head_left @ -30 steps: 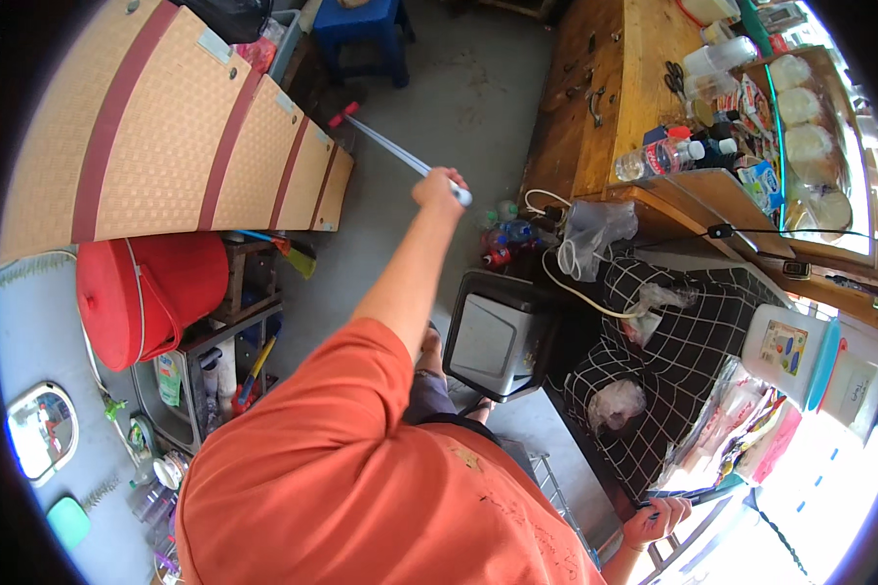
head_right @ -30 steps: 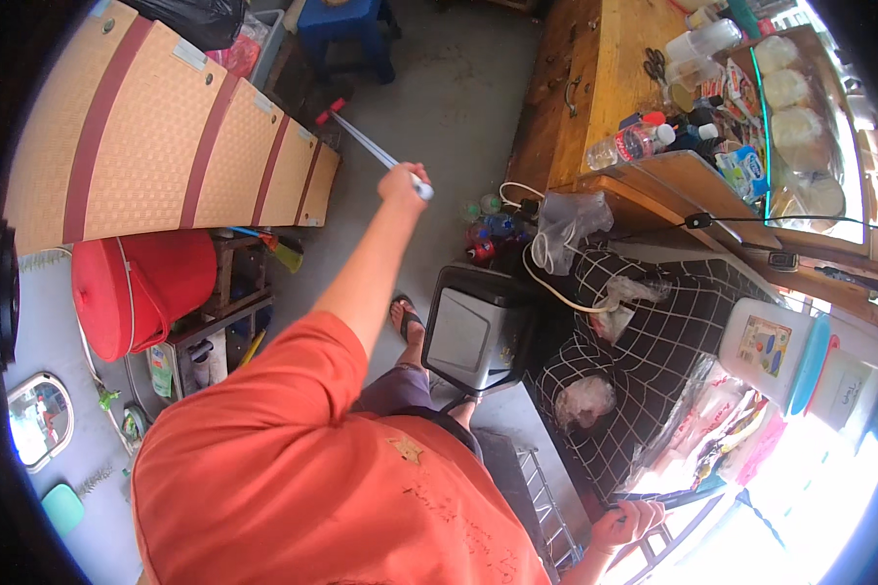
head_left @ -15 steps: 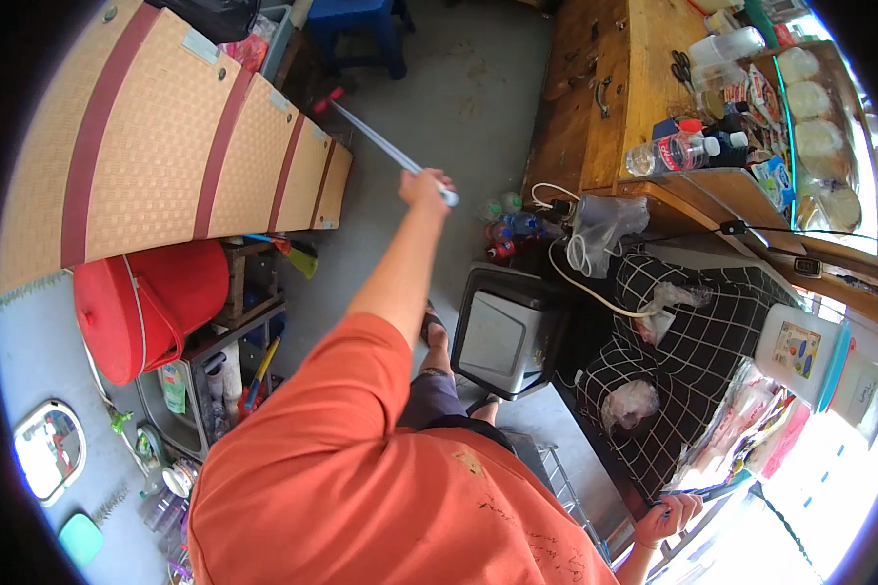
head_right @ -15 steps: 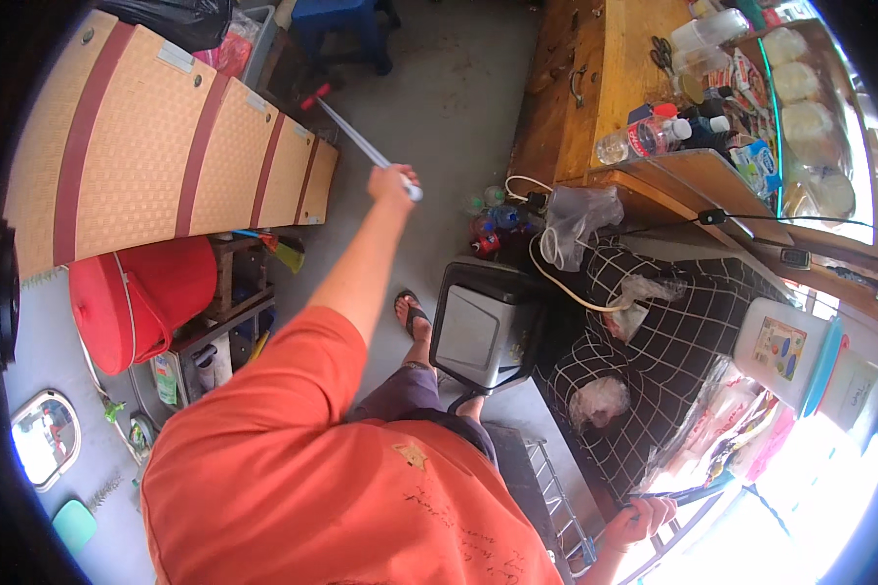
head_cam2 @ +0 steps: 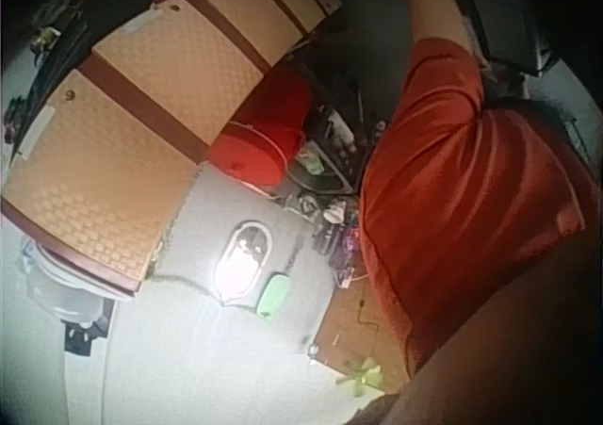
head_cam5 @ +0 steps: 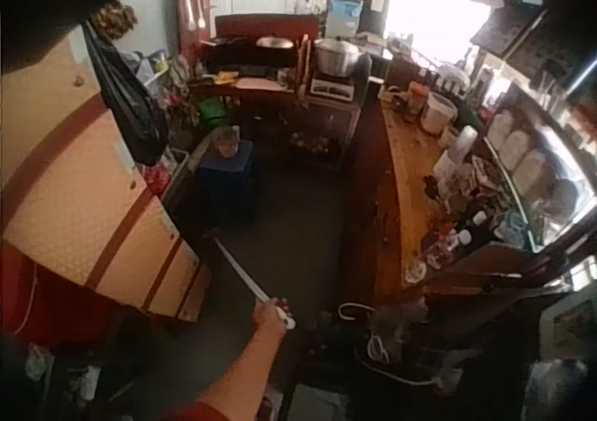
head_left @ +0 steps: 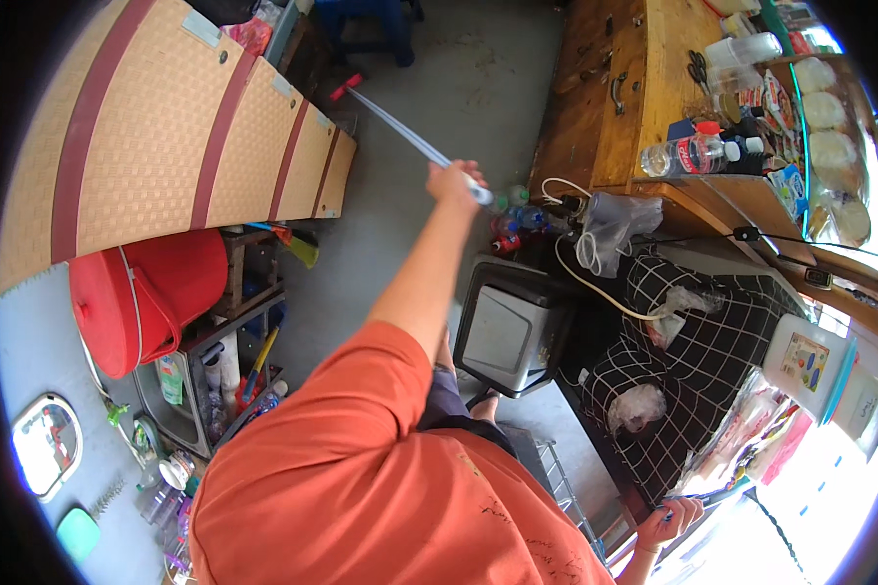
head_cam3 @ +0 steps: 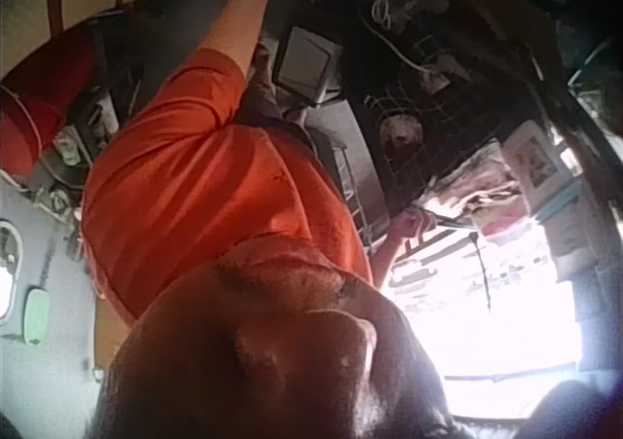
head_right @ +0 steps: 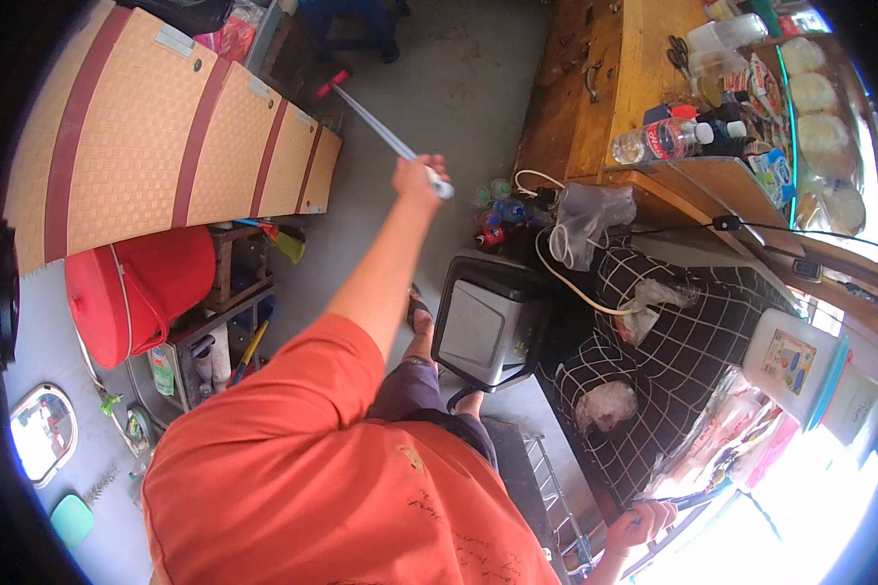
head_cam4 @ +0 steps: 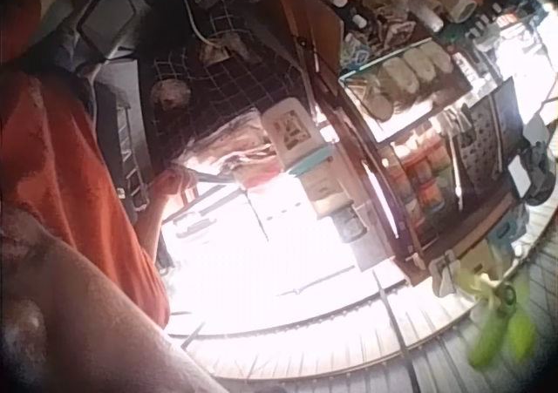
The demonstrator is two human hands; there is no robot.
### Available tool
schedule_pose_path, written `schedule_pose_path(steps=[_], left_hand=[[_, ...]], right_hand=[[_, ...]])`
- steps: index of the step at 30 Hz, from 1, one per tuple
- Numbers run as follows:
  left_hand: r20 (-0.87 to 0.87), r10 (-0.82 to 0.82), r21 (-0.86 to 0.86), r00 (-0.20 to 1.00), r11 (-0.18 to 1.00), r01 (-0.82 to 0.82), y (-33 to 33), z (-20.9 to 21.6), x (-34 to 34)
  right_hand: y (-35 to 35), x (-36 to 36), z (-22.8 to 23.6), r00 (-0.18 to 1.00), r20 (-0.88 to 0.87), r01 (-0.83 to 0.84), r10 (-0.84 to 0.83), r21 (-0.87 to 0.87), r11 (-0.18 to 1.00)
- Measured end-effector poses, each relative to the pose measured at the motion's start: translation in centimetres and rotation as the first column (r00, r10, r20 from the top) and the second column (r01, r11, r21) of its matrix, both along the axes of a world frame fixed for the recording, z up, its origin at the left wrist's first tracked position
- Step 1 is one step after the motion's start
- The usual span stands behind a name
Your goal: The person seals a cup using a cup sealing machine, retrieves a drink from a refrigerator to hand to a customer, and then mops the floor with a mop.
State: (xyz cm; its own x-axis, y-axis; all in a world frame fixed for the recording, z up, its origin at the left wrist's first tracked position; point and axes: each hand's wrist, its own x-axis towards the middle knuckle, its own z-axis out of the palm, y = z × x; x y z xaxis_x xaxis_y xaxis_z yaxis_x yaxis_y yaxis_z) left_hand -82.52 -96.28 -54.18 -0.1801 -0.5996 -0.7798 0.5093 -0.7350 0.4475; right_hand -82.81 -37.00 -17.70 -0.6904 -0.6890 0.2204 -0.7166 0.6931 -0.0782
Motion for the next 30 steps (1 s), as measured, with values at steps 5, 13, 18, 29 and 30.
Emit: schedule_pose_path(steps=[5,13,18,29,30], left_hand=[[0.058,0.019,0.029,0.998,0.999,-0.021,-5.1,-2.3,3.2],[0.089,0.051,0.091,0.995,0.994,-0.059,4.3,0.9,-1.5],[0.065,0.086,0.128,0.994,0.987,-0.094,-1.4,0.5,-1.7],[0.062,-0.061,-0.048,0.996,0.997,0.064,-3.2,-2.1,1.5],[0.097,-0.048,-0.035,0.994,0.998,0.052,-5.4,-3.3,3.1]], right_hand=[[0.3,-0.7,-0.6,0.997,-0.041,-0.063,0.063,-0.021,0.998],[0.4,-0.3,-0.2,0.999,-0.029,-0.025,0.025,-0.008,1.0],[0.9,-0.3,-0.3,0.999,0.007,-0.041,0.041,-0.001,0.999],[0.6,-0.5,-0.3,0.999,-0.009,-0.034,0.034,0.001,0.999],[0.7,-0.8,-0.6,0.999,-0.01,-0.044,0.044,-0.014,0.999]])
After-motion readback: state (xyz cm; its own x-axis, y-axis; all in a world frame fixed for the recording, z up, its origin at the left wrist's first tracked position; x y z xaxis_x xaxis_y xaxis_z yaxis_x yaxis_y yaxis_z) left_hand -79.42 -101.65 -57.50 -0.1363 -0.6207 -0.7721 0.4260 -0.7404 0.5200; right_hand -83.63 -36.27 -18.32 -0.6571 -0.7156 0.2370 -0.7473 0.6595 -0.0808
